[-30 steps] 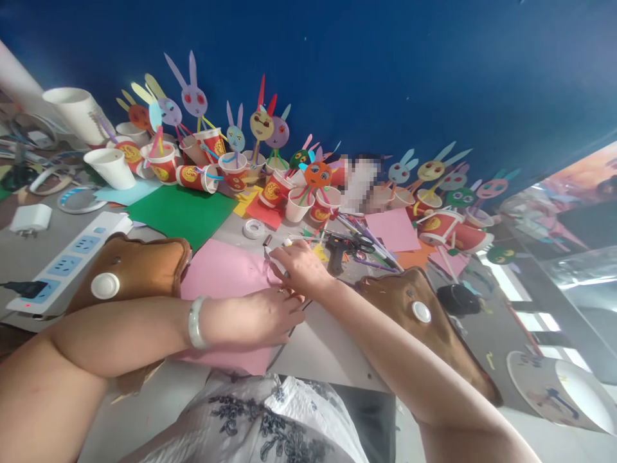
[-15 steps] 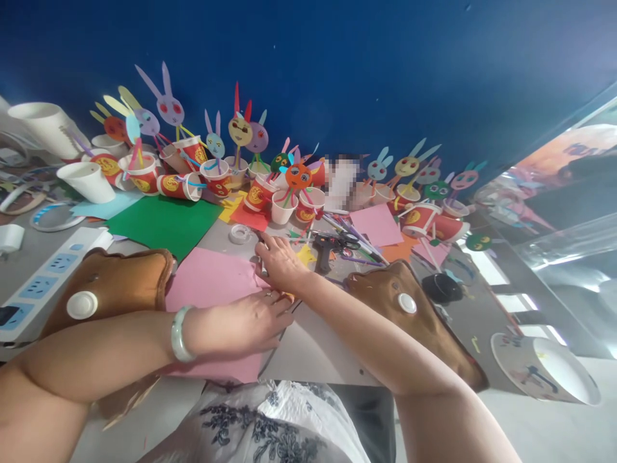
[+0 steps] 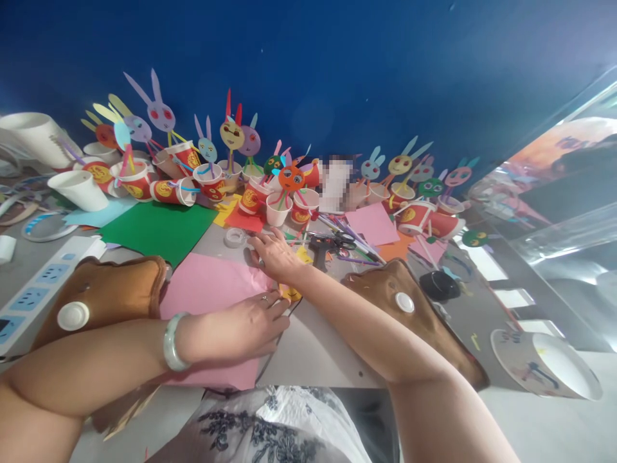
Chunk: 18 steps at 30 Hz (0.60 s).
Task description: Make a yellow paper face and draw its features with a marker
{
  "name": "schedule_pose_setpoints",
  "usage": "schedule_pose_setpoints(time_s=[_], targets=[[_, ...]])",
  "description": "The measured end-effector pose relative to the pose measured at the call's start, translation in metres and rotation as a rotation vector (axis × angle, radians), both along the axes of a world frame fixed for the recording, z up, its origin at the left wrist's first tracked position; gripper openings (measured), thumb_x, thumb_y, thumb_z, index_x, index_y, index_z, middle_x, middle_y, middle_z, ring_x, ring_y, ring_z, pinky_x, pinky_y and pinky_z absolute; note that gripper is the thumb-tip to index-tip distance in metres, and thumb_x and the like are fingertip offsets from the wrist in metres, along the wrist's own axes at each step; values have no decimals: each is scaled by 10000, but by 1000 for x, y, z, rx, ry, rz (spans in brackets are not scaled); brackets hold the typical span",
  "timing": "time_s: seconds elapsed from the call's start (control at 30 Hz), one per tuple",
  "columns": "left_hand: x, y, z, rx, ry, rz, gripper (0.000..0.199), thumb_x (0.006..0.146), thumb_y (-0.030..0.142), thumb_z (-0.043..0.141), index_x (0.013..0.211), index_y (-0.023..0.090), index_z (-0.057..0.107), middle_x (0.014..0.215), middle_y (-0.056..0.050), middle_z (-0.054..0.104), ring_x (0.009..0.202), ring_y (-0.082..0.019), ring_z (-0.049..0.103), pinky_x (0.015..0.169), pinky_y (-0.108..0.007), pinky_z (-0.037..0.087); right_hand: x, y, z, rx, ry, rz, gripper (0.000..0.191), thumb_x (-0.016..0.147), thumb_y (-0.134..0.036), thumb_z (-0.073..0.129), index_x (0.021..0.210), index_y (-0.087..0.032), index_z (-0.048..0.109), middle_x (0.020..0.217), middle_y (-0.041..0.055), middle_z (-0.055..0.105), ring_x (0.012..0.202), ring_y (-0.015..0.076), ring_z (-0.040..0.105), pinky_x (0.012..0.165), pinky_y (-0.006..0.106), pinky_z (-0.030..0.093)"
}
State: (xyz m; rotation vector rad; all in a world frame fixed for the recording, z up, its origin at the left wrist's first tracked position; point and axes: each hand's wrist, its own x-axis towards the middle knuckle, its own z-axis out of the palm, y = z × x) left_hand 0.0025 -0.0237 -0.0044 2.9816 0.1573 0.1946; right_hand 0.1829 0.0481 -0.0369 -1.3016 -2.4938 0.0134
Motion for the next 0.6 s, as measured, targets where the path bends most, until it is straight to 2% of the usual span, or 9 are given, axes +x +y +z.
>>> schedule_pose_setpoints(time_s=[0.17, 0.27, 0.3, 0.37, 0.47, 0.6], targets=[[0, 1, -2, 46, -24, -20, 230, 949, 311, 658, 1083, 124, 646, 1213, -179, 654, 1151, -304, 630, 993, -433, 516, 8, 7, 16, -96, 210, -40, 333, 1003, -208, 441, 1264, -227, 647, 1217, 102, 770, 1089, 254, 719, 1143, 531, 417], [0, 1, -2, 89, -24, -41, 237, 975, 324, 628, 1092, 118, 642, 1242, -195, 646, 1212, -315, 604, 985, -423, 517, 20, 9, 32, -122, 337, -77, 361, 1029, -293, 396, 1239, -215, 679, 1284, 98, 748, 1138, 261, 698, 1064, 479, 485], [0, 1, -1, 92, -17, -40, 235, 980, 326, 622, 1091, 119, 640, 1255, -197, 643, 1218, -311, 601, 986, -418, 516, 23, 9, 37, -105, 372, -103, 367, 1035, -314, 383, 1200, -211, 694, 1264, 99, 754, 1137, 262, 693, 1025, 454, 503], [0, 1, 0, 78, 6, -31, 229, 987, 322, 615, 1094, 121, 636, 1271, -198, 640, 1196, -300, 612, 978, -412, 520, 29, 7, 41, -58, 383, -170, 370, 1041, -337, 370, 1067, -214, 718, 1094, 82, 786, 1024, 251, 703, 956, 423, 507], [0, 1, 3, 42, 20, -16, 229, 979, 313, 632, 1101, 119, 634, 1289, -202, 635, 1178, -302, 624, 969, -424, 532, 32, -2, 36, 23, 322, -209, 282, 1020, -314, 427, 950, -230, 686, 851, 37, 762, 812, 219, 668, 915, 406, 481], [0, 0, 9, -5, 49, 11, 284, 964, 340, 668, 1142, 121, 637, 1338, -205, 622, 1321, -350, 566, 1009, -443, 534, 30, -15, 19, 120, 188, -30, 74, 961, -251, 554, 958, -237, 626, 780, 17, 729, 747, 205, 632, 930, 407, 450]])
